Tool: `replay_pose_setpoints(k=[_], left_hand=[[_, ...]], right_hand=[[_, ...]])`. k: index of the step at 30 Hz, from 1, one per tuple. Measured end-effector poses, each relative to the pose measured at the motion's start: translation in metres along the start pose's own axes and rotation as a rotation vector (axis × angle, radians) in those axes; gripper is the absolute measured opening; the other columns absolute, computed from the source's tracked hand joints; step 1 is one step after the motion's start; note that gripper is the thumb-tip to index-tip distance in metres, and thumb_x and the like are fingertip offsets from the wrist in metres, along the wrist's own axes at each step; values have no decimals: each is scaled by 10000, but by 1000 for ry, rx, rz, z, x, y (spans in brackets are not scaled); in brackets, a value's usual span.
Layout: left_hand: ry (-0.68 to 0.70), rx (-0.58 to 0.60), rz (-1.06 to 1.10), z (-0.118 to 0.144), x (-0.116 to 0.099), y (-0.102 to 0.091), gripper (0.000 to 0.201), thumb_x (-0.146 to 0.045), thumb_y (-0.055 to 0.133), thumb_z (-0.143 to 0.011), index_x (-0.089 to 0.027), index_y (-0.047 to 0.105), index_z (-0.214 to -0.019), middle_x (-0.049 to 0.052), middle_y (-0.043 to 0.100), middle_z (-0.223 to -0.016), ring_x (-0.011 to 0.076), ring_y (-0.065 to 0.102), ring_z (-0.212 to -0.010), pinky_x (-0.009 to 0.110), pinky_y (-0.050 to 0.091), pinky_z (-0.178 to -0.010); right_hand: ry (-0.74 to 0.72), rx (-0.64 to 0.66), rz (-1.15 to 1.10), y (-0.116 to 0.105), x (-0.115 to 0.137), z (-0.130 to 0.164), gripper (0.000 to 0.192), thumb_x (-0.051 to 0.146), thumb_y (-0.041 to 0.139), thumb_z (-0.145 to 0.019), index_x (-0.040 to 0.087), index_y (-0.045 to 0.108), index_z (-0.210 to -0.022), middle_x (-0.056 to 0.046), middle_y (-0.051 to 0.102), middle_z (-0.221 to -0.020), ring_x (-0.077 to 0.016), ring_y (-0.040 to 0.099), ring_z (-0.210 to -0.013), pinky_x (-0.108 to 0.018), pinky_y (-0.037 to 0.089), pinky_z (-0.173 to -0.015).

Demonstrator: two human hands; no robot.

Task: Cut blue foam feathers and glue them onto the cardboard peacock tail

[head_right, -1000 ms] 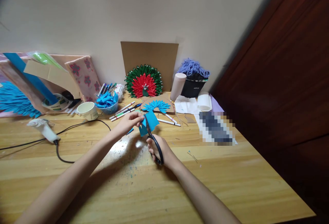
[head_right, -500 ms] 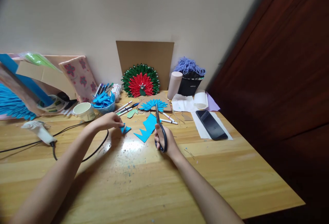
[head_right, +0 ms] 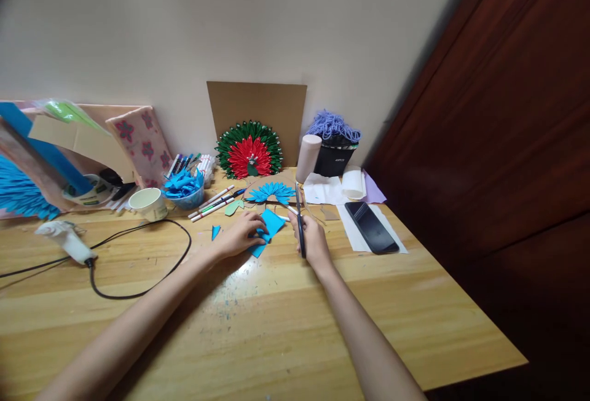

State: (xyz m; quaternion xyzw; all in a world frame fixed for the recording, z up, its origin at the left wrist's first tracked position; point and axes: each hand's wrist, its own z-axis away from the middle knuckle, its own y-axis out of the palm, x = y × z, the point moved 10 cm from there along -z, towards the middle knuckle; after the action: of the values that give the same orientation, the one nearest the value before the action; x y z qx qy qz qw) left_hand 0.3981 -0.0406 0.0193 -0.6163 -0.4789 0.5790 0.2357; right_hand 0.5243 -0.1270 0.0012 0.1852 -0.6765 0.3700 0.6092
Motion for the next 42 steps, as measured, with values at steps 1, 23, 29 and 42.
replay_pose_setpoints(k=[1, 23, 29, 42], left_hand=[[-5, -9, 4, -1, 1, 3, 133, -267, 617, -744, -187, 644, -847, 73, 573, -937, 220, 469, -959, 342, 366, -842], [-366, -156, -188, 41, 51, -91, 160, -332, 602, -722, -225, 630, -838, 38, 629, -856, 205, 555, -831, 268, 386, -662], [-364, 8, -51, 56, 57, -50, 269, -296, 679, -603, -184, 637, -843, 59, 624, -867, 199, 567, -751, 262, 387, -615], [-381, 31, 12, 56, 69, -43, 118, -258, 577, -691, -168, 612, -758, 34, 616, -757, 161, 561, -680, 236, 400, -573]], right_hand=[[-2, -6, 5, 0, 0, 0, 460, 638, 522, -682, 198, 431, -587, 68, 403, -418, -74, 388, -271, -190, 301, -251], [-150, 165, 1034, 8, 11, 4, 245, 444, 518, -738, 216, 605, -724, -61, 663, -736, -226, 609, -699, -249, 314, -497], [-190, 215, 1083, 8, 6, 2, 231, 426, 549, -734, 217, 627, -792, -71, 677, -801, -243, 621, -762, -265, 357, -554], [-344, 233, 933, 14, 13, 5, 209, 309, 558, -770, 209, 588, -951, -74, 572, -1008, -220, 564, -940, -298, 425, -763]])
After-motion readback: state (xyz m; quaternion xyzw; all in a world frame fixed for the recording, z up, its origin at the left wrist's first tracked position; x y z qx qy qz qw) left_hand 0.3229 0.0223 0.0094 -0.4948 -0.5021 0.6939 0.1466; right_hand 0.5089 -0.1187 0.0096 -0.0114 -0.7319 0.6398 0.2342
